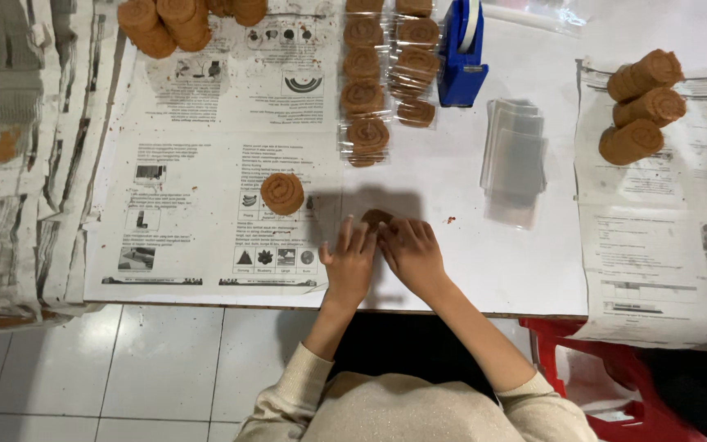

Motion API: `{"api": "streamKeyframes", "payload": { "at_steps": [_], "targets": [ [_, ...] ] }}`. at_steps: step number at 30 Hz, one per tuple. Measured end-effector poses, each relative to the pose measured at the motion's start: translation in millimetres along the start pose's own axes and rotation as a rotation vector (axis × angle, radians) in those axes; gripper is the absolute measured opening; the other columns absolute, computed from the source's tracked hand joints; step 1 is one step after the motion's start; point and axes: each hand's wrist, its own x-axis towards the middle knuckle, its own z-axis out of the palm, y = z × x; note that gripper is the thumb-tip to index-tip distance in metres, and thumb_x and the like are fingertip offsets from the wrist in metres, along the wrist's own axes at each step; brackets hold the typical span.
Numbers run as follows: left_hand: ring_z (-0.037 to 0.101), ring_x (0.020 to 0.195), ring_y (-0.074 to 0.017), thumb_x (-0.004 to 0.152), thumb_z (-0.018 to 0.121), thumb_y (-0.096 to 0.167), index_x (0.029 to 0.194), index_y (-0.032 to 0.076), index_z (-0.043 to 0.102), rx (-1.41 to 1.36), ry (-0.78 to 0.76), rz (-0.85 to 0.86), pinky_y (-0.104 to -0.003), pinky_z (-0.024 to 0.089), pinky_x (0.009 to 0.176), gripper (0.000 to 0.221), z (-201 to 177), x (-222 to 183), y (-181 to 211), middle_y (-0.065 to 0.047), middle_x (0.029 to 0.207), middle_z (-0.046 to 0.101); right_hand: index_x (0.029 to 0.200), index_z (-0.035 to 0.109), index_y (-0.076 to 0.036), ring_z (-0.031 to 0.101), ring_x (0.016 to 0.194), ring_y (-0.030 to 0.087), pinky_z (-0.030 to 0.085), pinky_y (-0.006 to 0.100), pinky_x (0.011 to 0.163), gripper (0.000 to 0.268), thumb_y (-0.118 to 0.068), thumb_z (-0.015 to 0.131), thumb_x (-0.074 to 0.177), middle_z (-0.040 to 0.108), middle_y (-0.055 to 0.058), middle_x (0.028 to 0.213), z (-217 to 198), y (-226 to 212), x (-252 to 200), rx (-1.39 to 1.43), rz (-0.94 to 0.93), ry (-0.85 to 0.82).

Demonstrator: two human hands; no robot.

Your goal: The person places individual spiral-shaped food items into small plastic bags by hand, سپس takes adhesive tape from a dispenser to seal each bag.

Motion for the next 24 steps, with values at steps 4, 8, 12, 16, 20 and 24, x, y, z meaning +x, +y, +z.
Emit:
{"api": "streamKeyframes", "payload": {
  "at_steps": [4,8,12,16,20,24],
  "targets": [
    [0.054,0.117,-0.0153,0.088,0.068,0.012,0.089,0.022,0.067,-0.045,-0.055,0.039,-0.05,0.011,0.093,0.01,-13,13,0,0.002,0.097,0.063,0.089,0.073,-0.012,0.062,0.088,0.024,0.051,0.037,0.08,0.015,-0.021,0.062,0.088,0.057,0.004,0.086,4,8,-2,-0.05,-0.024,0.023],
    [0.053,0.116,-0.0179,0.083,0.071,0.008,0.092,0.019,0.067,-0.151,-0.106,0.077,-0.051,0.012,0.093,0.015,-10,17,2,0.0,0.105,0.062,0.088,0.074,-0.013,0.062,0.086,0.025,0.051,0.039,0.079,0.015,-0.023,0.063,0.087,0.057,0.004,0.083,0,20,-4,-0.05,0.006,0.016],
    [0.051,0.108,-0.0212,0.077,0.073,0.002,0.091,0.02,0.068,-0.113,-0.11,0.116,-0.049,0.018,0.082,0.023,-10,26,8,-0.003,0.104,0.056,0.094,0.073,-0.015,0.063,0.089,0.03,0.052,0.043,0.077,0.019,-0.028,0.069,0.081,0.058,0.004,0.089,3,39,-3,0.067,0.08,0.041],
    [0.051,0.106,-0.0221,0.074,0.073,0.003,0.093,0.021,0.069,-0.094,-0.144,0.14,-0.047,0.021,0.078,0.027,8,9,8,-0.003,0.105,0.055,0.097,0.071,-0.014,0.063,0.096,0.028,0.052,0.041,0.082,0.025,-0.03,0.073,0.078,0.062,0.004,0.096,14,52,-1,0.078,0.199,-0.068],
    [0.053,0.099,-0.0158,0.076,0.074,0.01,0.097,0.024,0.071,-0.063,-0.122,0.151,-0.042,0.022,0.074,0.025,3,9,8,0.002,0.102,0.059,0.092,0.072,-0.018,0.065,0.087,0.023,0.05,0.038,0.079,0.017,-0.031,0.07,0.082,0.065,0.0,0.088,25,53,-6,0.055,0.158,0.029],
    [0.056,0.097,-0.0142,0.08,0.075,0.015,0.092,0.025,0.071,-0.038,-0.061,0.147,-0.041,0.022,0.074,0.017,3,17,12,0.005,0.098,0.064,0.083,0.071,-0.022,0.064,0.078,0.017,0.049,0.034,0.076,0.014,-0.034,0.064,0.088,0.065,-0.004,0.08,26,54,2,-0.048,0.08,0.198]
  ]
}}
